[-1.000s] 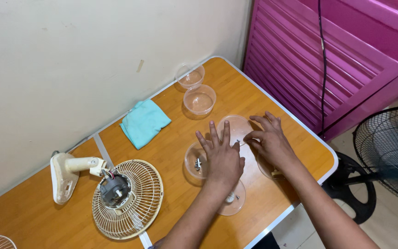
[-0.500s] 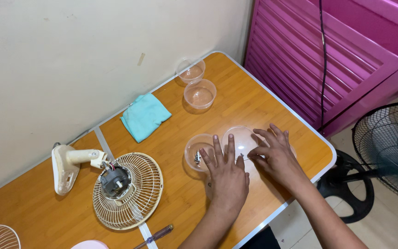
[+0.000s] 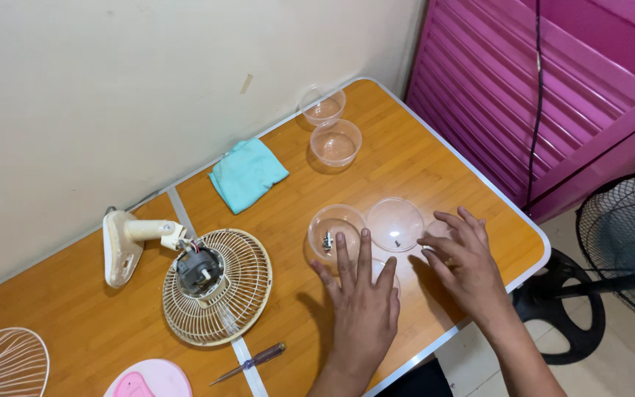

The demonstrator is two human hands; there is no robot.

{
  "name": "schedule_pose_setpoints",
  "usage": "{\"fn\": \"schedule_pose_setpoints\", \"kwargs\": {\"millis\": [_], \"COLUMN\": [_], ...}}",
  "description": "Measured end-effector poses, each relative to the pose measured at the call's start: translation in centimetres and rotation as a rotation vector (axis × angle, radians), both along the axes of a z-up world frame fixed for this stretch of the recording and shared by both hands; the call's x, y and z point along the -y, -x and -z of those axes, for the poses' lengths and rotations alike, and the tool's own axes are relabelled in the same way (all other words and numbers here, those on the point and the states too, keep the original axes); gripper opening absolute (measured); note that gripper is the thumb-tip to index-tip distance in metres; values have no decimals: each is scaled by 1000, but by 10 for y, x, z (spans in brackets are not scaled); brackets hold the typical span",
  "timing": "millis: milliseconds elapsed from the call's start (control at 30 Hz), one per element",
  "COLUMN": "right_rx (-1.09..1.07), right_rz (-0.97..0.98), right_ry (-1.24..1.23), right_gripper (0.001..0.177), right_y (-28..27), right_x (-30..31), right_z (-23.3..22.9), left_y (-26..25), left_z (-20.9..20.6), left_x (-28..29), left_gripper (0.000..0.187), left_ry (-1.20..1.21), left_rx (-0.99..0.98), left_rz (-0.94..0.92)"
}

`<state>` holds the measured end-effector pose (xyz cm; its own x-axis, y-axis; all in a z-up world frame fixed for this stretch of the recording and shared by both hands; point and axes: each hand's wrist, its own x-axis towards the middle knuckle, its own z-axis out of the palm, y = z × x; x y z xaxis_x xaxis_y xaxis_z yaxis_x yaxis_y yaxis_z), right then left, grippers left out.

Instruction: The person disassembles a small electric fan on a wooden table. They use a screwdriver to remove screws from the fan's neck and motor housing, then place the screws and small parts into clear plastic containers. The fan blades, front grille, and base are already separated and laid out on the table.

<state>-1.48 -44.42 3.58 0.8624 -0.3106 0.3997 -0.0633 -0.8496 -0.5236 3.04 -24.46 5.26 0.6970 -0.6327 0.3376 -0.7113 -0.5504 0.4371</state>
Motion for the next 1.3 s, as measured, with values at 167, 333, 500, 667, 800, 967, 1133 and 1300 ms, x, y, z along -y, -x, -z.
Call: {"fn": "schedule_pose_setpoints", "kwargs": {"millis": [167,333,500,667,800,967,1133,1300], "right_rx": [115,180,200,140,38,10,-14,-1], "right_rz": [-33,-143,-284,-448,-574,-593,-581,-519], "right_ry": [-60,-113,-172,-85,-59,-35,18,93], "right_gripper": [21,20,20,28,40,39,45,47], "right_y": [16,25,24,21,21,14,8,1], "right_x": [-37,-84,-124,-157,-176,-201,-217,-229], "right_z": [-1,5,9,14,20,30,34,32], "left_y": [19,36,45,53,56,57,50,48], "left_z": [6,29,55,67,63,54,53,50], "left_x": [-41,-88,-129,-158,-171,-186,-192,-199], "left_gripper": [34,37,35,33,37,39,31,28], "left_ry": [52,110,65,38,-1,-41,-99,-74], "left_rx": [18,75,63,36,22,-16,-20,-1], "left_rz": [-98,-165,-265,-399,-464,-522,-610,-623]}}
